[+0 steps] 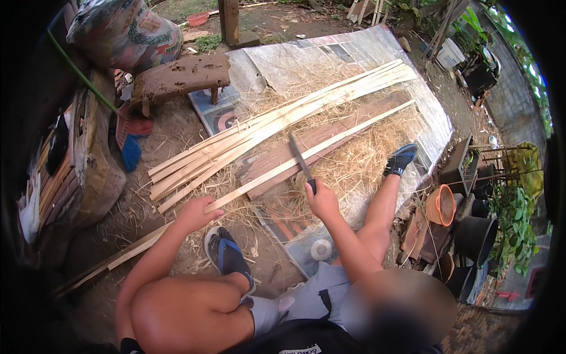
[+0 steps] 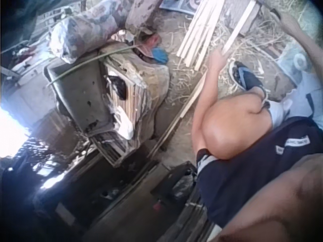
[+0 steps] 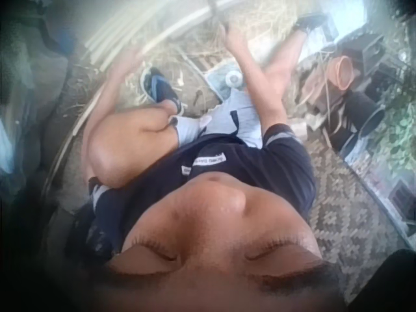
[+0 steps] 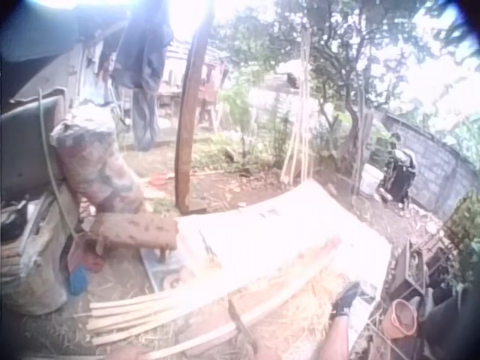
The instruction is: The person sits on the ground and uses a machete to split long bamboo strips into thinner pieces. They repeatedly strike the bamboo against a wooden block, separating the strips and placing them aside.
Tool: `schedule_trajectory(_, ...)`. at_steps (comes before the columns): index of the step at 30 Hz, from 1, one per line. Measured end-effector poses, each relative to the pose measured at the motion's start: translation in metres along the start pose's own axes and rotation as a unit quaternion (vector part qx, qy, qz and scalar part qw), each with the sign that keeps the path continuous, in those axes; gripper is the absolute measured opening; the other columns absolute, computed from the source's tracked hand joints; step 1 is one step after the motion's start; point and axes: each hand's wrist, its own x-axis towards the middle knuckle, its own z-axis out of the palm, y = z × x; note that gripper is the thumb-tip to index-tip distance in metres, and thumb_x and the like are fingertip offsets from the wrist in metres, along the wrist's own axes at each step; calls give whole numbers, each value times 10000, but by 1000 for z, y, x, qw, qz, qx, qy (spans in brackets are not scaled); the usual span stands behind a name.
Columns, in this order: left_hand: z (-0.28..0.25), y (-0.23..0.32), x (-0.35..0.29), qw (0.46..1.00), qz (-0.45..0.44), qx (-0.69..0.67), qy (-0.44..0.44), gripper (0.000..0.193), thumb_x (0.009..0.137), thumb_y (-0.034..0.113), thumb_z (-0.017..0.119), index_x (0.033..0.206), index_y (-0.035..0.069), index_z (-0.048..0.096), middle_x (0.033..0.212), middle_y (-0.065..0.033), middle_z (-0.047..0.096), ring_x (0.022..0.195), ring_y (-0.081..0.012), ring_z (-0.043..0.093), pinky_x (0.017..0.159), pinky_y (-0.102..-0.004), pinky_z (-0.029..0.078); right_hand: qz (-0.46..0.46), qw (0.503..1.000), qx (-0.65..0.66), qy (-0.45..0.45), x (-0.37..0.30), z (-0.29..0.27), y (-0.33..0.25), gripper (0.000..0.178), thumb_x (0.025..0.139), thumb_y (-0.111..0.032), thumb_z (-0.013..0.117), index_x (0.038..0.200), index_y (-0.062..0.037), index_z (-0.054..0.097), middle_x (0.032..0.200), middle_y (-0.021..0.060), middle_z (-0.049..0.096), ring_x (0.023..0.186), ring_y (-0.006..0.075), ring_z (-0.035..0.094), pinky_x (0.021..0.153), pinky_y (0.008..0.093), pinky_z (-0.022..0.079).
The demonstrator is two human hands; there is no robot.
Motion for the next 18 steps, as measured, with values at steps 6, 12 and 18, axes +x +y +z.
schedule_trajectory(6,5,-5,-17,999,-15,36,15,371,991,377,609,859,30,626,900,-209,690,842,-428,652,759,-523,498,-141,988,-43,44,-34,-4,-12,410,990,-463,609,1284,-180,573,806,176,706,680,386,701,575,498,555)
schedule_trajectory(12,-18,15,1,992,-92,43,-80,479,1043,420,498,814,55,708,753,-202,674,768,-410,661,752,-505,507,36,998,-8,50,15,-23,15,424,1029,-480,524,1181,-88,584,830,241,716,766,470,697,688,570,547)
schedule_trajectory(18,8,9,3,995,-47,-37,-77,491,1053,444,462,880,68,726,787,-189,696,804,-400,680,764,-512,515,-235,970,-64,-21,-51,-9,-55,473,984,-526,588,1291,-166,586,800,182,710,684,379,714,601,495,565)
